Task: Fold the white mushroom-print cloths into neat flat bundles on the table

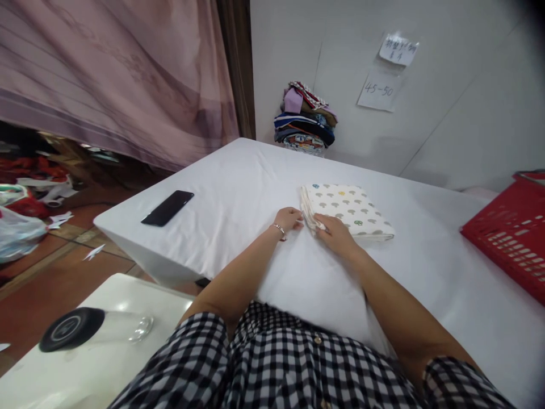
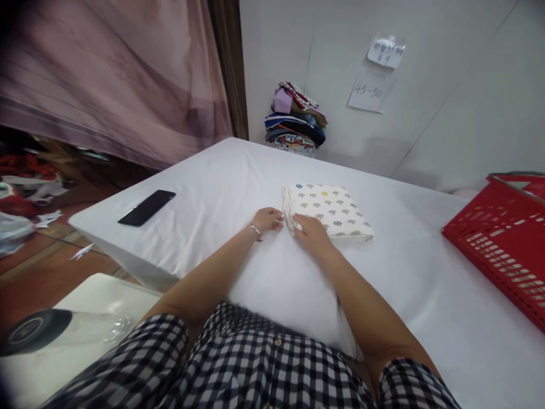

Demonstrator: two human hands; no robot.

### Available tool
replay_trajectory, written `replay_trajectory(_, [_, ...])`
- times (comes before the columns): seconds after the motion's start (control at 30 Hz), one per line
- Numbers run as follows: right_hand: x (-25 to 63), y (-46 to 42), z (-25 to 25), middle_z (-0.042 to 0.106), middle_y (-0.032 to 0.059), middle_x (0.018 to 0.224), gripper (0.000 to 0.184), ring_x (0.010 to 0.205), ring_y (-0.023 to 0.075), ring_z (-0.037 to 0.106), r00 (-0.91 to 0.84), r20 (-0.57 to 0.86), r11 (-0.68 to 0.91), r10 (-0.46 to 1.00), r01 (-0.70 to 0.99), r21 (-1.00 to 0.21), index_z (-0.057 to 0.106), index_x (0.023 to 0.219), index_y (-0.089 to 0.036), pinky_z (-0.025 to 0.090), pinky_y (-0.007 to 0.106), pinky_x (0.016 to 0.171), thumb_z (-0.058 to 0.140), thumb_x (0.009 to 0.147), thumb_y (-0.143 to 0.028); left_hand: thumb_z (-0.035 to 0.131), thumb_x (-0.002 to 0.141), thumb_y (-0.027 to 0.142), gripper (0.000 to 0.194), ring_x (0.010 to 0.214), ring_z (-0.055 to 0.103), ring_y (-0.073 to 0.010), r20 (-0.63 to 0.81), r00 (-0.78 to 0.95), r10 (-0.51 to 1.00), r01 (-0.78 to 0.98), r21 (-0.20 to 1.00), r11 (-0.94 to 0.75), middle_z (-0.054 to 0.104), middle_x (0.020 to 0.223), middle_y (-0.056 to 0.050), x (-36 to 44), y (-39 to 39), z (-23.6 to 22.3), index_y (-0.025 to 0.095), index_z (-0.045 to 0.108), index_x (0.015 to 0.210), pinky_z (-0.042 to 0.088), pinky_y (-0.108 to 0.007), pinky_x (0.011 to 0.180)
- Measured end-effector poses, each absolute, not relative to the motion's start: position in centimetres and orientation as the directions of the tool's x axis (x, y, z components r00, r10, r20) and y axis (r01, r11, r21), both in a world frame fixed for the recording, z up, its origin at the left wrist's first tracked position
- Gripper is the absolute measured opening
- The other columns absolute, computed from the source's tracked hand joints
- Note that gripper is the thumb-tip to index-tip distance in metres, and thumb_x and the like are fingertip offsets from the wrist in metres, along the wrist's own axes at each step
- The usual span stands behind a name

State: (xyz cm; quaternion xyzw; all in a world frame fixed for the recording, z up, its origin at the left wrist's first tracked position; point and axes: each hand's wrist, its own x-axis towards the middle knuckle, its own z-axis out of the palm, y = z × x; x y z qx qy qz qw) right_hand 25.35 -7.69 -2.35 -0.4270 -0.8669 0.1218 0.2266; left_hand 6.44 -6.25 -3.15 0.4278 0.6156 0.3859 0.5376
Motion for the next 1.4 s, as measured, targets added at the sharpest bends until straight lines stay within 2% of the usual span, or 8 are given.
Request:
replay_trajectory(0.13, [25.6,-7.4,-2.6,0.066,0.0018,0.076,0.042,0.069,0.0186,0.06,-0.23,0.222,0.319,0.948,0.704,-0.634,0.052,0.122,-0.023,0.045,0.03,0.062,0.034,0.089,-0.041,0.056,0.081,0.022,0.02,0.072,0.067,-0.0133,-0.381,0.017,0.925,0.061,0.923,0.379,0.067,0.103,-0.009,6.9,-6.7,-3.1,0.014,0.056,0.099,0.053,-0.021,0.061])
replay_trajectory(0.2, [25.5,-7.4,-2.6,0.064,0.0004,0.07,0.043,0.064,0.0177,0.058,-0.185,0.211,0.28,0.96,0.698,-0.659,0.052,0.121,-0.023,0.044,0.029,0.058,0.034,0.089,-0.043,0.059,0.079,0.02,0.025,0.072,0.067,-0.0144,-0.412,0.042,0.91,0.034,0.911,0.411,0.067,0.103,-0.009,7.0,-6.8,-2.9,0.014,0.054,0.103,0.053,-0.022,0.061])
replay_trajectory(0.3, [25.1,-7.8,-2.6,0.066,0.0041,0.096,0.038,0.088,0.0214,0.06,-0.338,0.289,0.445,0.895,0.712,-0.544,0.054,0.12,-0.024,0.046,0.034,0.075,0.037,0.088,-0.037,0.061,0.077,0.021,0.036,0.069,0.067,-0.0156,-0.439,0.07,0.896,-0.009,0.898,0.44,0.066,0.103,-0.01,7.2,-7.0,-2.6,0.015,0.05,0.111,0.054,-0.026,0.062])
replay_trajectory(0.43, [24.6,-8.3,-2.3,0.052,0.0074,0.13,0.04,0.121,0.0243,0.043,-0.564,0.309,0.643,0.765,0.691,-0.33,0.052,0.123,-0.022,0.031,0.042,0.101,0.043,0.085,-0.03,0.063,0.074,0.02,0.044,0.066,0.066,-0.0155,-0.44,0.08,0.894,-0.051,0.894,0.445,0.067,0.1,-0.011,7.1,-7.2,-2.3,0.013,0.049,0.115,0.054,-0.028,0.062])
replay_trajectory(0.63, [26.0,-8.1,-1.2,0.048,0.0059,0.134,0.049,0.122,0.0248,0.043,-0.599,0.243,0.643,0.763,0.665,-0.379,0.039,0.134,-0.025,0.036,0.041,0.099,0.044,0.086,-0.032,0.063,0.075,0.02,0.045,0.061,0.065,-0.0137,-0.437,0.091,0.895,-0.057,0.895,0.443,0.066,0.1,-0.011,7.0,-7.3,-2.1,0.012,0.048,0.116,0.055,-0.027,0.059])
replay_trajectory(0.87, [27.3,-7.4,-2.1,0.036,0.0106,0.142,0.058,0.132,0.025,0.029,-0.638,0.112,0.648,0.761,0.748,-0.144,0.037,0.136,-0.015,0.022,0.044,0.108,0.043,0.078,-0.018,0.063,0.076,0.022,0.047,0.063,0.065,-0.014,-0.441,0.087,0.893,-0.043,0.894,0.446,0.066,0.103,-0.012,7.2,-7.0,-2.5,0.014,0.046,0.119,0.055,-0.028,0.061])
replay_trajectory(1.07, [27.1,-7.6,-2.1,0.034,0.0101,0.144,0.062,0.134,0.0223,0.026,-0.641,0.073,0.644,0.764,0.754,-0.126,0.035,0.138,-0.015,0.021,0.043,0.109,0.04,0.076,-0.016,0.066,0.074,0.023,0.048,0.064,0.065,-0.0145,-0.418,0.039,0.908,-0.069,0.905,0.42,0.066,0.1,-0.012,6.9,-7.0,-2.6,0.014,0.048,0.117,0.054,-0.028,0.06])
replay_trajectory(1.4, [27.0,-7.4,-2.4,0.029,0.0121,0.146,0.067,0.135,0.0249,0.023,-0.658,0.069,0.662,0.75,0.742,-0.11,0.033,0.139,-0.012,0.021,0.044,0.108,0.044,0.074,-0.018,0.065,0.073,0.027,0.047,0.106,0.057,-0.0237,-0.216,-0.275,0.937,0.15,0.953,0.264,0.054,0.125,-0.015,5.9,-0.4,-2.6,0.015,0.053,0.116,0.05,-0.029,0.077])
